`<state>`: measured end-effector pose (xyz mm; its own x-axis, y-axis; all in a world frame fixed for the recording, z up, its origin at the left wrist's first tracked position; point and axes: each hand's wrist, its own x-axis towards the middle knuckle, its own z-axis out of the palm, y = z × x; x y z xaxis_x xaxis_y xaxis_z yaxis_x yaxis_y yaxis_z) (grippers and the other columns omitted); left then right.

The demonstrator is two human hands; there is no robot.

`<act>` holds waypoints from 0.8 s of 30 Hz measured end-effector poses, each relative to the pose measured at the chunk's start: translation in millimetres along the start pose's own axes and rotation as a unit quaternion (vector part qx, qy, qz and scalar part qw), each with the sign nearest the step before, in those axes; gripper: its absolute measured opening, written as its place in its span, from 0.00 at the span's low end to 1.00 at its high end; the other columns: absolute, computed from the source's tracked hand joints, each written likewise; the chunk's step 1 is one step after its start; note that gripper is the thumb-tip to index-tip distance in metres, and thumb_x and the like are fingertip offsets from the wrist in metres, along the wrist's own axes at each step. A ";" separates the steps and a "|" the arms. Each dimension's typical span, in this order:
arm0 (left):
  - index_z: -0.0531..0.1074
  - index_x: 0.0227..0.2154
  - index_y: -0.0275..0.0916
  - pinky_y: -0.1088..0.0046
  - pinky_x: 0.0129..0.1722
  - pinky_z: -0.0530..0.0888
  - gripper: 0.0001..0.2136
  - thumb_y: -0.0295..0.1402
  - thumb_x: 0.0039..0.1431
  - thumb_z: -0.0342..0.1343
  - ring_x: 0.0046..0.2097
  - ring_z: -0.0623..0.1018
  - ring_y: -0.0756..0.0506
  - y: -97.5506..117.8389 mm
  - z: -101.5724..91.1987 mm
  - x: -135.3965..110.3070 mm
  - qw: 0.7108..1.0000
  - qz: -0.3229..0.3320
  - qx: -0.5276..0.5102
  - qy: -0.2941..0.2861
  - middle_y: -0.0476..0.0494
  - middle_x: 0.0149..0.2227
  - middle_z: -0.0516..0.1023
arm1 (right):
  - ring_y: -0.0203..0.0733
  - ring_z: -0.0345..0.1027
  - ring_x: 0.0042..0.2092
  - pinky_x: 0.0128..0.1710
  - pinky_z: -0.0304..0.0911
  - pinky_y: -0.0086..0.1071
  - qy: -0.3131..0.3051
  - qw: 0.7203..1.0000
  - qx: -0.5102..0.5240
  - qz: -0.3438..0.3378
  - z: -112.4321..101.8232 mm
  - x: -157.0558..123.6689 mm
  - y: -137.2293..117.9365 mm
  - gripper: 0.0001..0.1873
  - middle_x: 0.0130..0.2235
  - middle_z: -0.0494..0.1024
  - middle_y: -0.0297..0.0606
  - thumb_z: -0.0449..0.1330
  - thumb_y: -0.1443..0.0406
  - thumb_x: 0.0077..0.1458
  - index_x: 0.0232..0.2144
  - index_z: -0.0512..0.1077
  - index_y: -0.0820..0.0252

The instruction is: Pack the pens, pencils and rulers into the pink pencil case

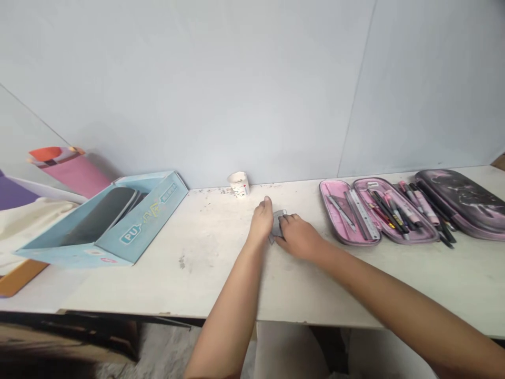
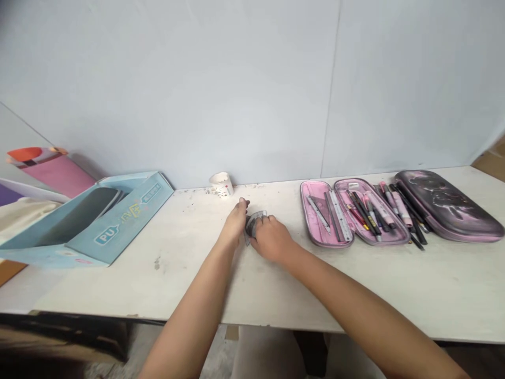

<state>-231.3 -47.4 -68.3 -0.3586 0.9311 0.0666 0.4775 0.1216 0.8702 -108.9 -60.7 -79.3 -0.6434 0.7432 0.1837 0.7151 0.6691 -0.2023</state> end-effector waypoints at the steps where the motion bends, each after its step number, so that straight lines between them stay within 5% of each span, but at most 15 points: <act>1: 0.68 0.46 0.34 0.63 0.55 0.61 0.30 0.52 0.60 0.31 0.56 0.67 0.39 0.4 0.4 -0.9 1.000 -0.004 0.001 -0.005 0.33 0.54 0.68 | 0.53 0.62 0.46 0.45 0.58 0.41 -0.002 1.000 -0.014 -0.003 -0.4 0.3 -1.2 0.22 0.43 0.72 0.54 0.49 0.58 0.56 0.44 0.68 0.73; 5: 0.67 0.47 0.35 0.62 0.56 0.60 0.31 0.54 0.59 0.32 0.56 0.67 0.38 2.2 2.0 -3.7 0.999 -0.020 -0.037 -0.033 0.33 0.56 0.66 | 0.51 0.63 0.44 0.43 0.58 0.39 -0.012 0.998 -0.060 -0.006 -0.2 -0.4 -3.8 0.20 0.41 0.73 0.52 0.49 0.59 0.57 0.42 0.68 0.71; 10: 0.62 0.52 0.39 0.63 0.54 0.63 0.30 0.55 0.56 0.40 0.58 0.65 0.38 3.5 7.3 -8.5 0.983 -0.001 -0.176 -0.055 0.36 0.59 0.61 | 0.48 0.66 0.42 0.40 0.59 0.36 -0.025 0.994 -0.104 -0.004 -1.9 -4.5 -3.1 0.18 0.43 0.73 0.55 0.43 0.71 0.57 0.45 0.67 0.73; 15: 0.50 0.59 0.42 0.65 0.57 0.62 0.29 0.51 0.59 0.41 0.63 0.56 0.43 9.5 24.1 -25.7 0.941 0.102 -0.301 -0.114 0.38 0.64 0.51 | 0.47 0.70 0.39 0.37 0.60 0.35 0.038 0.993 -0.042 0.105 -27.8 -18.5 19.8 0.17 0.38 0.77 0.48 0.42 0.67 0.59 0.44 0.68 0.65; 21: 0.49 0.61 0.39 0.64 0.64 0.47 0.27 0.45 0.62 0.41 0.66 0.47 0.45 38.4 61.3 -52.6 0.917 0.339 -0.094 -0.187 0.40 0.66 0.45 | 0.46 0.69 0.46 0.45 0.60 0.35 0.253 0.941 0.124 0.185 -52.2 -46.6 65.6 0.20 0.46 0.74 0.48 0.44 0.65 0.58 0.51 0.62 0.66; 24: 0.48 0.61 0.34 0.63 0.64 0.45 0.28 0.45 0.63 0.37 0.66 0.45 0.45 52.2 85.6 -57.8 0.896 0.390 0.012 -0.214 0.37 0.65 0.46 | 0.47 0.67 0.49 0.47 0.60 0.37 0.311 0.918 0.153 0.193 -48.4 -60.9 89.0 0.25 0.51 0.70 0.51 0.46 0.66 0.56 0.56 0.56 0.67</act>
<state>-117.0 -65.4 -68.5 0.4287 0.7825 0.4515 0.4682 -0.6198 0.6297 7.1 -46.4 -61.8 -0.0098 0.8447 0.5352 0.6859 0.3951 -0.6111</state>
